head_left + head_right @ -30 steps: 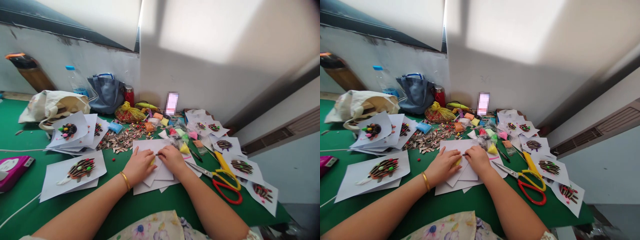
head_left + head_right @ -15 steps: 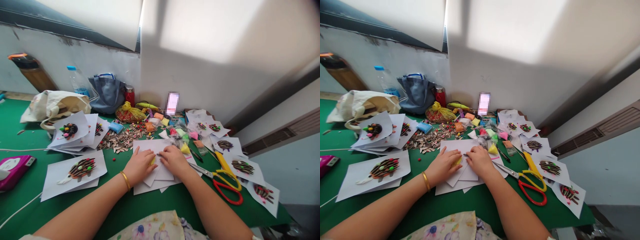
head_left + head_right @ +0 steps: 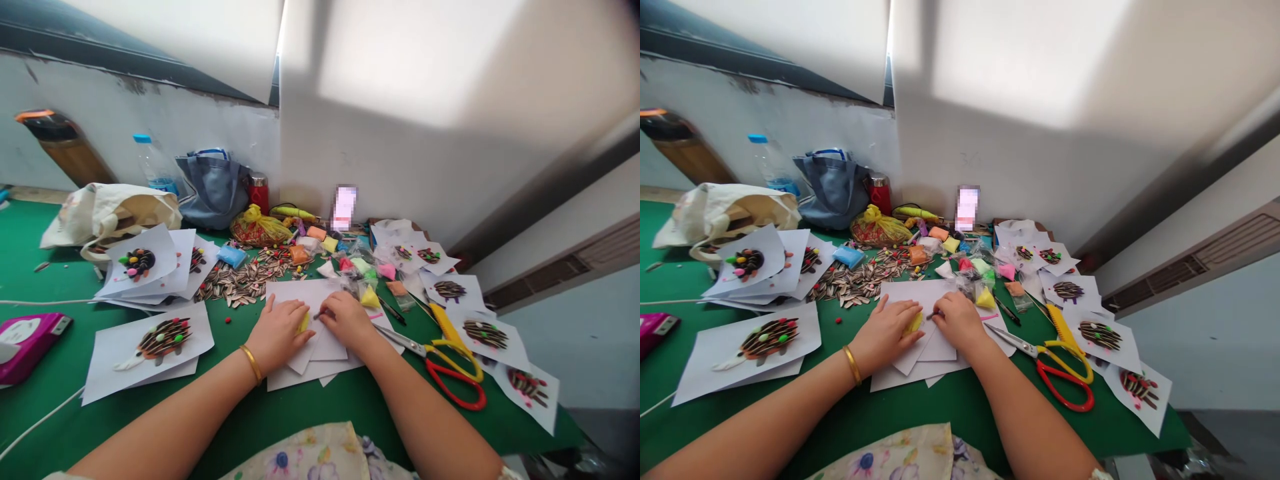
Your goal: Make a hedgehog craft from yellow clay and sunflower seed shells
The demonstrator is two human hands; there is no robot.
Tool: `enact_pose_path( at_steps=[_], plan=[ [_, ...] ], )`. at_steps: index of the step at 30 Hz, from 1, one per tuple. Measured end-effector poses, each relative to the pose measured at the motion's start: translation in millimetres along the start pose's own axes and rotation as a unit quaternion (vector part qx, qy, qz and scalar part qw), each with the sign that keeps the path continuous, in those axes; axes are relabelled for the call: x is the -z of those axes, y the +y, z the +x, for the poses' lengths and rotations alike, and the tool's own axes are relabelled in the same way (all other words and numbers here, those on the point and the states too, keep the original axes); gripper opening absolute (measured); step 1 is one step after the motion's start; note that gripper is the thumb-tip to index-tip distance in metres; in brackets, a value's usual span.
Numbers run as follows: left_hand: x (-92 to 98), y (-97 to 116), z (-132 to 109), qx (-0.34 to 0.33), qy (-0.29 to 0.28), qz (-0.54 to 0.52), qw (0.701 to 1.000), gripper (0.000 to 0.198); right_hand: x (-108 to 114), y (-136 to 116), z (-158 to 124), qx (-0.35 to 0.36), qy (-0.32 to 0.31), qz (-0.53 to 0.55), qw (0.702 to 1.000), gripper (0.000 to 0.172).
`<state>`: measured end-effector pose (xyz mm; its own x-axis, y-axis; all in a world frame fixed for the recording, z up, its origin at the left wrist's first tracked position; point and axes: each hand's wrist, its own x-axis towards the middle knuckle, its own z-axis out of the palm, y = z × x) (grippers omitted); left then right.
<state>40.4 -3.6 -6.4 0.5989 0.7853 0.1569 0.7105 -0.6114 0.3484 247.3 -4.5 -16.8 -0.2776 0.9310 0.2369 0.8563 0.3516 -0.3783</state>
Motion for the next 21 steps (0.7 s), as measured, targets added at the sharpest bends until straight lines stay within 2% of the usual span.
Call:
enact_pose_path(
  at_steps=[3,8,12,17,21],
  plan=[
    [-0.7,-0.1,-0.8,0.000,0.001,0.004,1.000,0.045,-0.8,2.2,-0.8,0.015,-0.001,0.003,1.000,0.022],
    [-1.5,1.1,-2.3,-0.001,0.000,0.005,1.000,0.057,-0.6,3.6,-0.7,0.009,0.014,0.015,1.000,0.009],
    [-2.5,1.6,-3.1,0.003,-0.002,0.004,1.000,0.063,-2.7,3.4,0.5,0.013,0.009,0.019,1.000,0.023],
    [-4.3,0.6,-3.3,0.000,0.004,0.010,1.000,0.066,-6.1,3.7,3.1,0.012,0.034,0.032,0.999,0.012],
    [-2.2,1.2,-2.5,0.006,0.000,0.007,1.000,0.065,-6.3,4.3,5.2,0.036,0.016,0.031,0.999,0.028]
  ],
)
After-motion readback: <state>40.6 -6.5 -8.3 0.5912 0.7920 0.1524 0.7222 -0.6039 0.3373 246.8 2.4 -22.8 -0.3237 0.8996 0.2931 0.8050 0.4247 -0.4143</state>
